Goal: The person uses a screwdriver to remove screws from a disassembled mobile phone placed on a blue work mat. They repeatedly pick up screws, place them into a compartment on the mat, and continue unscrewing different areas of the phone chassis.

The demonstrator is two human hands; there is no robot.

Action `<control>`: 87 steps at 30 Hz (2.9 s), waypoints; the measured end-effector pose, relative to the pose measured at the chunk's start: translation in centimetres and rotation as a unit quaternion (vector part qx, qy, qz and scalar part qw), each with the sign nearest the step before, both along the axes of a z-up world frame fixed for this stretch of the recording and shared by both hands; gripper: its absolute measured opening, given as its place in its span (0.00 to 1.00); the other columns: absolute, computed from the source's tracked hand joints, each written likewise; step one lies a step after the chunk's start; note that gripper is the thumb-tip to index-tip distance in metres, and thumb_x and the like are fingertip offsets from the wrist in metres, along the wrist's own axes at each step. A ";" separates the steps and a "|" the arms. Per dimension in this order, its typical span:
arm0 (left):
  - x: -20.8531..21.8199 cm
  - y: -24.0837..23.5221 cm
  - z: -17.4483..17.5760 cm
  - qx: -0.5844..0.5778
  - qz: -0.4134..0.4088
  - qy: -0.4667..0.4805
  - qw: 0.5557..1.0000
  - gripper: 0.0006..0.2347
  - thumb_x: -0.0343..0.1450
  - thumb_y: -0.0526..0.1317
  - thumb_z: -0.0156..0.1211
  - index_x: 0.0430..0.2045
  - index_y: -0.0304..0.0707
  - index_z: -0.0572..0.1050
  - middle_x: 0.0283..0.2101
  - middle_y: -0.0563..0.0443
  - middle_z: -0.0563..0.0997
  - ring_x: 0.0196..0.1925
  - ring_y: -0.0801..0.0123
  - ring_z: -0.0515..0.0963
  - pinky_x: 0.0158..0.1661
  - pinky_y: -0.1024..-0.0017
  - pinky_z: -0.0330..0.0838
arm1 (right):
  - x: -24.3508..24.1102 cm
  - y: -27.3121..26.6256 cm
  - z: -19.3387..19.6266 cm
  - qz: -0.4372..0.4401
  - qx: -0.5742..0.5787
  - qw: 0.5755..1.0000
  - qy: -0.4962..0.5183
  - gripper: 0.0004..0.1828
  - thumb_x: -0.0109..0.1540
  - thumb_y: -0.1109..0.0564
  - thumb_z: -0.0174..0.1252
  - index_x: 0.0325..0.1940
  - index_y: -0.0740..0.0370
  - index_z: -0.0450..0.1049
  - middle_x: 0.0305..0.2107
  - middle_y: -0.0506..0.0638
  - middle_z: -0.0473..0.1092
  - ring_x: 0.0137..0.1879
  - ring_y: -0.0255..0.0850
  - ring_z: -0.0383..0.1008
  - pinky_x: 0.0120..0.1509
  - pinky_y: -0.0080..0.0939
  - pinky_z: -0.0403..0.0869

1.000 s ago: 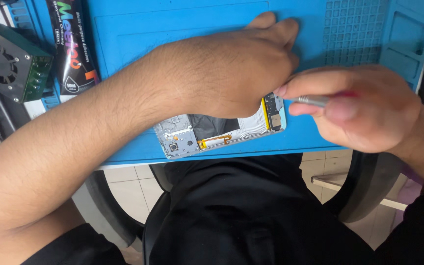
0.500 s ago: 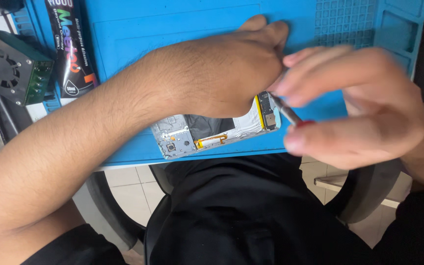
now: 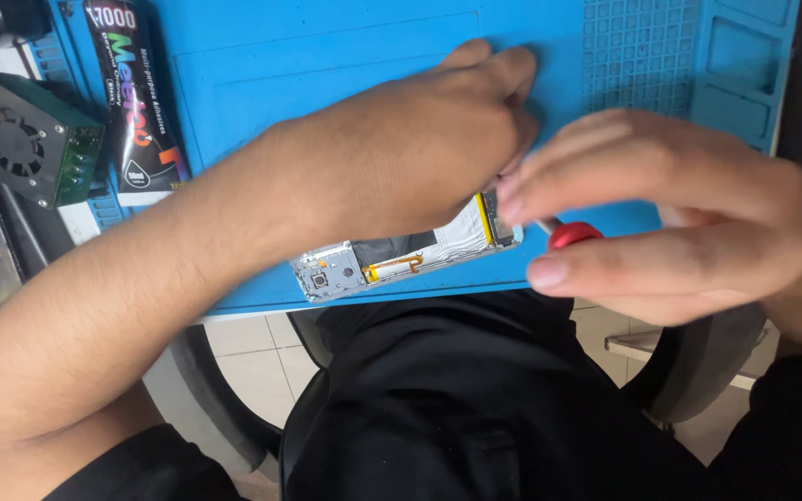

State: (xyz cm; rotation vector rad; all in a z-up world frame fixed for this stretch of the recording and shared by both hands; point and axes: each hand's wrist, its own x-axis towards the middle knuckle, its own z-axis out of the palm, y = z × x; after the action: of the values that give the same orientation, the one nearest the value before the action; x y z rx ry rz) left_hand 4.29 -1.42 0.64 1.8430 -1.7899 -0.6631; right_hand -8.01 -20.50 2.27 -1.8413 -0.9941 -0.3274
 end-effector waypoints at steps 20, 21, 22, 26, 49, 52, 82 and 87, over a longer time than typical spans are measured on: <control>-4.4 -2.4 -0.5 0.068 0.072 -0.150 0.984 0.19 0.65 0.32 0.64 0.47 0.14 0.73 0.50 0.29 0.74 0.46 0.48 0.81 0.34 0.61 0.81 | -2.2 -4.4 -3.1 -0.329 -0.317 0.853 0.252 0.17 0.69 0.60 0.59 0.63 0.65 0.74 0.35 0.53 0.72 0.34 0.38 0.75 0.35 0.38 0.75; -4.4 -2.3 -0.6 0.056 0.048 -0.190 0.979 0.18 0.62 0.31 0.65 0.43 0.15 0.74 0.50 0.29 0.74 0.47 0.49 0.80 0.33 0.62 0.82 | -1.3 -3.4 -2.6 -0.303 -0.378 0.843 0.236 0.19 0.67 0.60 0.61 0.63 0.62 0.76 0.37 0.53 0.72 0.33 0.37 0.74 0.36 0.38 0.76; -4.3 -2.2 -0.7 0.045 0.024 -0.230 0.972 0.16 0.59 0.30 0.65 0.38 0.16 0.76 0.50 0.29 0.74 0.48 0.49 0.80 0.31 0.63 0.82 | -0.7 -2.5 -2.2 -0.275 -0.437 0.828 0.219 0.22 0.64 0.60 0.64 0.63 0.60 0.77 0.38 0.52 0.72 0.33 0.37 0.73 0.37 0.37 0.76; -4.6 -2.4 -0.9 0.015 0.034 -0.278 0.960 0.19 0.55 0.34 0.68 0.36 0.19 0.78 0.50 0.27 0.74 0.49 0.47 0.81 0.32 0.63 0.82 | -0.5 -1.4 -1.3 -0.219 -0.399 0.876 0.161 0.38 0.54 0.47 0.67 0.62 0.72 0.73 0.60 0.61 0.58 0.55 0.47 0.68 0.52 0.44 0.77; -5.4 -0.2 -0.6 0.009 0.047 -0.201 0.978 0.20 0.56 0.35 0.69 0.37 0.16 0.75 0.45 0.31 0.75 0.39 0.55 0.82 0.28 0.67 0.81 | -1.9 0.0 -3.9 -0.216 -0.410 0.869 0.172 0.74 0.39 0.20 0.71 0.72 0.75 0.59 0.74 0.63 0.42 0.81 0.57 0.33 0.79 0.67 0.45; -6.0 0.0 0.1 0.004 0.060 -0.201 0.978 0.15 0.60 0.32 0.66 0.37 0.19 0.74 0.43 0.32 0.77 0.39 0.55 0.83 0.28 0.66 0.80 | -1.8 -0.1 -4.0 -0.226 -0.405 0.871 0.163 0.73 0.40 0.21 0.71 0.73 0.74 0.58 0.74 0.61 0.43 0.81 0.56 0.34 0.79 0.66 0.45; 5.5 13.2 9.0 -0.147 0.265 -0.103 0.947 0.06 0.72 0.29 0.60 0.40 0.30 0.70 0.39 0.40 0.78 0.41 0.52 0.81 0.42 0.61 0.75 | 23.4 2.4 -2.4 -0.124 -0.417 0.897 -0.077 0.41 0.51 0.30 0.70 0.66 0.40 0.74 0.65 0.62 0.62 0.69 0.62 0.61 0.70 0.61 0.63; 6.3 13.3 7.6 -0.118 0.298 -0.056 0.946 0.06 0.73 0.30 0.61 0.39 0.30 0.72 0.38 0.42 0.79 0.38 0.55 0.81 0.40 0.63 0.75 | 23.0 2.3 -2.6 -0.118 -0.402 0.908 0.006 0.30 0.56 0.35 0.69 0.61 0.39 0.78 0.60 0.58 0.68 0.64 0.57 0.69 0.66 0.55 0.71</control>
State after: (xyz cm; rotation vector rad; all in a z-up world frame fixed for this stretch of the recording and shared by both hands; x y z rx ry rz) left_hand 10.61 11.89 8.29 2.1240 -1.1964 -0.1087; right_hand 14.95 -18.18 -0.29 -2.7195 -0.9719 -0.0322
